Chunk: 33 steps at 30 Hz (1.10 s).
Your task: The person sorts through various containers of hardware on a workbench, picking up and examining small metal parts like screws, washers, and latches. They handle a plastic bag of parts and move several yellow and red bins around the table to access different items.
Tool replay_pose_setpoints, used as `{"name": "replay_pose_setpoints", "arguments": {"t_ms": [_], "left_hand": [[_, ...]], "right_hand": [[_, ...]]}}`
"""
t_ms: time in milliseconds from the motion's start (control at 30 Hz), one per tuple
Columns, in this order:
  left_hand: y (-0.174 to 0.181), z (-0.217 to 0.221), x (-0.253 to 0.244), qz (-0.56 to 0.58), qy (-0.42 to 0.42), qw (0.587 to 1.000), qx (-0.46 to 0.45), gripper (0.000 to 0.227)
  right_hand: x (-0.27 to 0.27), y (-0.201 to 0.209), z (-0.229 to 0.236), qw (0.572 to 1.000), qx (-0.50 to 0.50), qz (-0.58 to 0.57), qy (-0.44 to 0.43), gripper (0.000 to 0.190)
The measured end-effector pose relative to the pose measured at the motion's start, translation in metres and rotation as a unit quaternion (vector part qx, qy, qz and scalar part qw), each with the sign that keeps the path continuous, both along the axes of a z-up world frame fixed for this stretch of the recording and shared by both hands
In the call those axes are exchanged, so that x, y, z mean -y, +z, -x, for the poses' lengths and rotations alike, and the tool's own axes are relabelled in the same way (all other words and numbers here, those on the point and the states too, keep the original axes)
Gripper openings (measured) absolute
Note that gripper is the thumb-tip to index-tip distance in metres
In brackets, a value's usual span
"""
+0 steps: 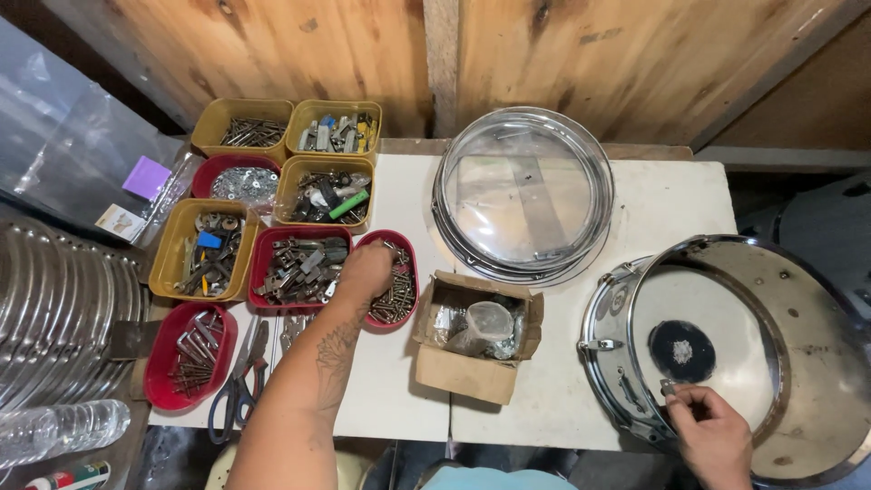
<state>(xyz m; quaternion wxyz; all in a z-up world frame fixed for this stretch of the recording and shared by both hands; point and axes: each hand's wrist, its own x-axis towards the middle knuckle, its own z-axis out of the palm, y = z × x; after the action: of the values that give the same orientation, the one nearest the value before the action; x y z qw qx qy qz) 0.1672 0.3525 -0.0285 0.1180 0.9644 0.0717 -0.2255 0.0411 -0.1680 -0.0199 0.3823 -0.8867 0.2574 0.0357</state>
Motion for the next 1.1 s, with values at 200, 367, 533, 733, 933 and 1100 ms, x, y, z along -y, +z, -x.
{"name": "replay_pose_setpoints", "arguments": {"t_ms": [200,367,533,733,933,1100], "left_hand": [[-0.023,-0.007,-0.005,0.008,0.007,1.000,0.015,0.031],[-0.073,-0.028,-0.010,-0.024,0.068,0.996,0.045,0.033],[-0.069,-0.033,-0.003,-0.033,0.082,0.996,0.015,0.037],[-0.075,-0.026,0.000,-0.118,0.041,0.992,0.023,0.027],[-0.055,-0.030,0.010,-0.089,0.115,0.989,-0.021,0.037],[-0.040,-0.020,0.015,-0.060,0.129,0.990,-0.019,0.018]], "right_hand": [[0.002,-0.005,0.000,1.000,0.011,-0.012,0.002,0.011],[0.003,-0.005,-0.002,1.000,0.000,0.003,0.002,0.012],[0.011,-0.015,-0.001,1.000,0.003,-0.014,0.002,0.011],[0.014,-0.025,0.002,0.996,0.070,-0.045,0.036,0.012],[0.016,-0.025,0.001,0.997,0.057,-0.040,0.043,0.009],[0.011,-0.016,0.002,0.998,0.029,-0.039,0.029,0.010]]}}
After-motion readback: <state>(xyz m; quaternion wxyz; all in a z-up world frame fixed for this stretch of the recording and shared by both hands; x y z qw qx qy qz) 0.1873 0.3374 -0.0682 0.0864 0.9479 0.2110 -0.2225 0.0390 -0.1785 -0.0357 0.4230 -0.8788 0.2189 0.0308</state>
